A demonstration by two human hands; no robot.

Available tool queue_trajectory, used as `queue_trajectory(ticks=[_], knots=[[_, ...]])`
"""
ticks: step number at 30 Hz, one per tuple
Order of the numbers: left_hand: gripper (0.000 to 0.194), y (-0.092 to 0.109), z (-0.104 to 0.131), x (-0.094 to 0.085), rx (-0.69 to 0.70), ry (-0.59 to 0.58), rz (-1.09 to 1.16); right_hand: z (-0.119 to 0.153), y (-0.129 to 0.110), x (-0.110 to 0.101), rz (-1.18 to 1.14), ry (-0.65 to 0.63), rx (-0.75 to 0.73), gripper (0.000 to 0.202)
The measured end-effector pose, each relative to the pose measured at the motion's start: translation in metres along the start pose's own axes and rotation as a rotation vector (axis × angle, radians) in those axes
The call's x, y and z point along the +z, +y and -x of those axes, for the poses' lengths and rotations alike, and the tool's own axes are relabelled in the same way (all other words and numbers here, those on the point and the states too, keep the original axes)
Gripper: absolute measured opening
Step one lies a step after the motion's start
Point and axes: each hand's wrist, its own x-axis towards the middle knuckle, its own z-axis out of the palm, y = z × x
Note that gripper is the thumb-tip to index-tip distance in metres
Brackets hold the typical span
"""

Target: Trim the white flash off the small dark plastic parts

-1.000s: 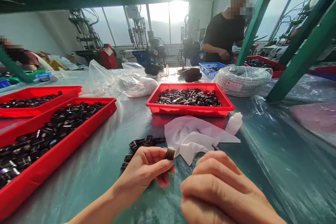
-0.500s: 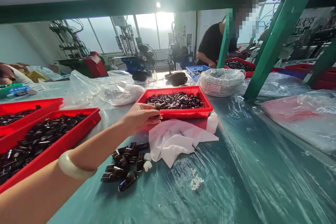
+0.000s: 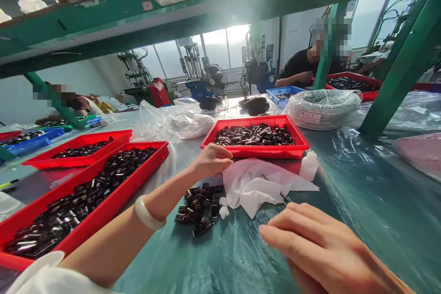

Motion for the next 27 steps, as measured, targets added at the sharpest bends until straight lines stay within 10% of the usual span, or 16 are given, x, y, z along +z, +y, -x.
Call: queue_trajectory(ticks=[6, 12, 27], knots=[[0.017, -0.027, 0.068, -0.009, 0.128, -0.109, -0.372, -0.048, 0.004, -0.007, 0.069, -0.347, 0.176, 0.023], [0.018, -0.033, 0.088, 0.0, 0.119, -0.106, -0.504, -0.041, 0.017, 0.026, 0.007, -0.331, 0.252, 0.023], [0.016, 0.009, 0.081, 0.017, -0.042, -0.083, 0.478, -0.022, 0.015, 0.05, -0.763, -0.2, 0.752, 0.011]])
